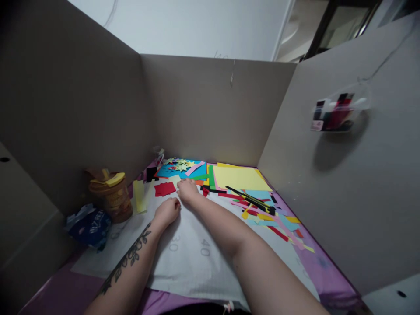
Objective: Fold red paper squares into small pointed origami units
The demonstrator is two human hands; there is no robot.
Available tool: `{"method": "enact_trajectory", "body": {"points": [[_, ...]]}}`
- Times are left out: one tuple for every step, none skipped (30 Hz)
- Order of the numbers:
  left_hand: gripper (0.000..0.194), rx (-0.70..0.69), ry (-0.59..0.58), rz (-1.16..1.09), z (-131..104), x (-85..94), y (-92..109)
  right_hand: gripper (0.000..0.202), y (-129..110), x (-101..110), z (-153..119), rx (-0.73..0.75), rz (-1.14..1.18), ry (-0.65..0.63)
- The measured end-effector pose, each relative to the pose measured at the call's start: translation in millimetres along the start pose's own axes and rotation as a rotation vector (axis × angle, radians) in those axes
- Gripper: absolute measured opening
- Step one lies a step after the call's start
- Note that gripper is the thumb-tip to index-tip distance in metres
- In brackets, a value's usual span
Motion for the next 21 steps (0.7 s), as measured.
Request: {"method": "enact_trajectory", "body": {"points": [[0.029,0.002,-0.005,-0.003,0,-0.1,0,0.020,-9,1,3,0.061,0.013,-0.006],[0.030,0.007,-0.009,-0.004,0,-0.1,-1,0.018,-16,1,5,0.117,0.024,-0.017],[0.031,0.013,-0.011,-0.005,0,0.1,-1,0.018,-23,1,8,0.164,0.034,-0.031],[0.032,0.017,-0.015,-0.002,-1,0.2,-2,0.017,-28,0,11,0.201,0.044,-0.043],[0.032,0.021,-0.018,0.005,-1,0.3,-2,0.016,-33,0,14,0.238,0.054,-0.054],[0.031,0.023,-0.023,0.014,-2,0.0,-3,0.016,-37,-1,16,0.272,0.063,-0.067],[0.031,0.025,-0.029,0.024,-2,-0.4,-3,0.017,-40,-2,19,0.297,0.068,-0.086],[0.030,0.026,-0.035,0.034,-3,-0.9,-4,0.018,-42,-3,22,0.312,0.069,-0.110],[0.030,0.026,-0.038,0.041,-4,-1.5,-5,0.019,-44,-5,24,0.323,0.065,-0.136],[0.030,0.028,-0.041,0.046,-4,-2.0,-5,0.021,-46,-7,26,0.324,0.059,-0.161],[0.029,0.031,-0.043,0.047,-4,-2.4,-5,0.023,-47,-9,28,0.317,0.052,-0.180],[0.029,0.033,-0.046,0.045,-4,-2.8,-6,0.024,-48,-10,29,0.308,0.047,-0.192],[0.029,0.036,-0.050,0.044,-4,-3.1,-6,0.025,-49,-12,30,0.298,0.046,-0.198],[0.028,0.039,-0.053,0.042,-4,-3.0,-6,0.025,-50,-13,31,0.290,0.047,-0.200],[0.028,0.042,-0.054,0.040,-4,-2.7,-6,0.024,-51,-14,31,0.279,0.049,-0.202],[0.027,0.045,-0.055,0.036,-4,-2.2,-6,0.024,-50,-15,31,0.264,0.053,-0.201],[0.027,0.046,-0.053,0.032,-4,-1.5,-6,0.023,-50,-16,31,0.247,0.059,-0.198],[0.026,0.045,-0.051,0.025,-4,-0.6,-6,0.023,-49,-17,31,0.227,0.069,-0.192],[0.026,0.041,-0.049,0.018,-5,0.1,-5,0.022,-48,-17,31,0.204,0.082,-0.182],[0.026,0.035,-0.048,0.010,-5,0.9,-5,0.021,-47,-17,31,0.179,0.098,-0.169],[0.026,0.030,-0.047,0.004,-5,1.5,-5,0.020,-46,-16,32,0.151,0.118,-0.151]]}}
Point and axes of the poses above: each hand's wrist, its own z-axis towards the middle knuckle, its own x-axis out of the back of the hand, y = z × x, the point moved 6 cm from there along z, towards the middle knuckle, and after that the axes turned 8 degrees about y, right-handed, at the moved point
